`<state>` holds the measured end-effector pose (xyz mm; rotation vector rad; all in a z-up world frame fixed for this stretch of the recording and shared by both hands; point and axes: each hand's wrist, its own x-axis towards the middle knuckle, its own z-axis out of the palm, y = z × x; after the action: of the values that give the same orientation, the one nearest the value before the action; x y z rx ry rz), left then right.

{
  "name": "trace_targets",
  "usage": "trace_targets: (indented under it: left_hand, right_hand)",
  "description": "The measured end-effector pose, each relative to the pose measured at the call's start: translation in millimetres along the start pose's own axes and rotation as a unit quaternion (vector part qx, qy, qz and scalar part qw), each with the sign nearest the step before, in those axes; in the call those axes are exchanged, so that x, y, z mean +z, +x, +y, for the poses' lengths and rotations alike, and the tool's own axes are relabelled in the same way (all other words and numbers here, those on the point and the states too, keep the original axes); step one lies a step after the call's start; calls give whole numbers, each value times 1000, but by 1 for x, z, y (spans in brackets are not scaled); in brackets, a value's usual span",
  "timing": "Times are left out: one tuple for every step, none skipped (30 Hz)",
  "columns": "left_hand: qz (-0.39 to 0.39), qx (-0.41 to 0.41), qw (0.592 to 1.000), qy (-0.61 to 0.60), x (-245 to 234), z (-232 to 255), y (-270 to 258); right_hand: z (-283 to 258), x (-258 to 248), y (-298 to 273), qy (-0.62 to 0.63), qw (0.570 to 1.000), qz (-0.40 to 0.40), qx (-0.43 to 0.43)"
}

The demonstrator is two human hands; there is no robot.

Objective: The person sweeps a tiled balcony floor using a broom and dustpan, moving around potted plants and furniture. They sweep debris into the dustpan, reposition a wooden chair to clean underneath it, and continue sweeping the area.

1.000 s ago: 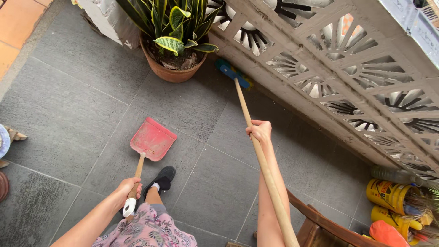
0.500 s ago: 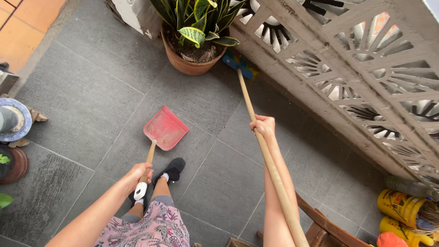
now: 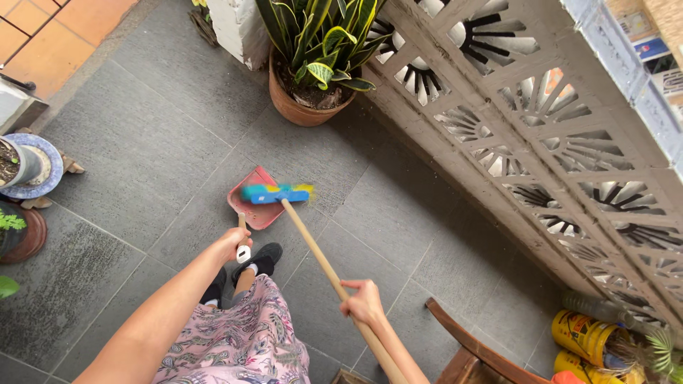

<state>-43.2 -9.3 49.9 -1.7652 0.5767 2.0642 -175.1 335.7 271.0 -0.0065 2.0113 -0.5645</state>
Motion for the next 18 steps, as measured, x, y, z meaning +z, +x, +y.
trace_targets:
  left_hand:
    - [-1,3,1000,1,2,-1,0]
    - [1,4,1000,4,2,-3,-2]
    - [2,5,1000,8,1,-4,-2]
    - [0,10,1000,25,-2,-7,-4]
    - [-2,15,999,41,-8,-7,-6]
    - [-3,21,998,58,-14,-6,-9]
    - [-6,21,996,81,-22,-6,-13]
    - [-7,25,995,101,-31,-3,-19]
    - [-8,28,992,122,-37,-1,-24]
    - [-15,22,995,93,-42,4,-28]
    - [-22,16,998,64,-49,9,-34]
    - [-29,12,999,36,-57,15,-39]
    - [-28,7,1000,-4,-65,23,-44]
    - [-27,2,999,-46,-73,31,-50]
    - [-27,-3,996,-88,-81,40,-55]
    - [-34,-16,994,-105,-92,51,-60]
    - [-41,-27,991,-123,-106,63,-66]
    - [-50,-38,988,-139,-117,73,-72]
  right_hand:
    - [0,-6,-18,14,1000,-1,-3]
    - [-1,-13,-35,30,1000,-4,-4]
    - [-7,-18,-44,50,999,4,16]
    - [-9,-24,-59,68,997,8,40]
    - [-13,-30,-71,86,994,13,64]
    - [-19,-39,-77,75,995,19,65]
    - [-28,-49,-81,64,995,24,66]
    - [-39,-58,-82,52,996,28,64]
    - [-49,-64,-86,50,997,25,59]
    - [-61,-72,-89,47,997,22,52]
    - [-72,-76,-93,44,998,18,45]
    - [-84,-75,-97,42,999,13,25]
    - [-96,-73,-101,39,999,7,6]
    - [-108,-72,-106,35,999,1,-13]
    - [-122,-71,-110,35,999,-3,-24]
    - [-138,-67,-114,35,999,-8,-34]
    - [-156,-62,-119,34,998,-14,-43]
    - [-174,-58,-123,33,998,-21,-52]
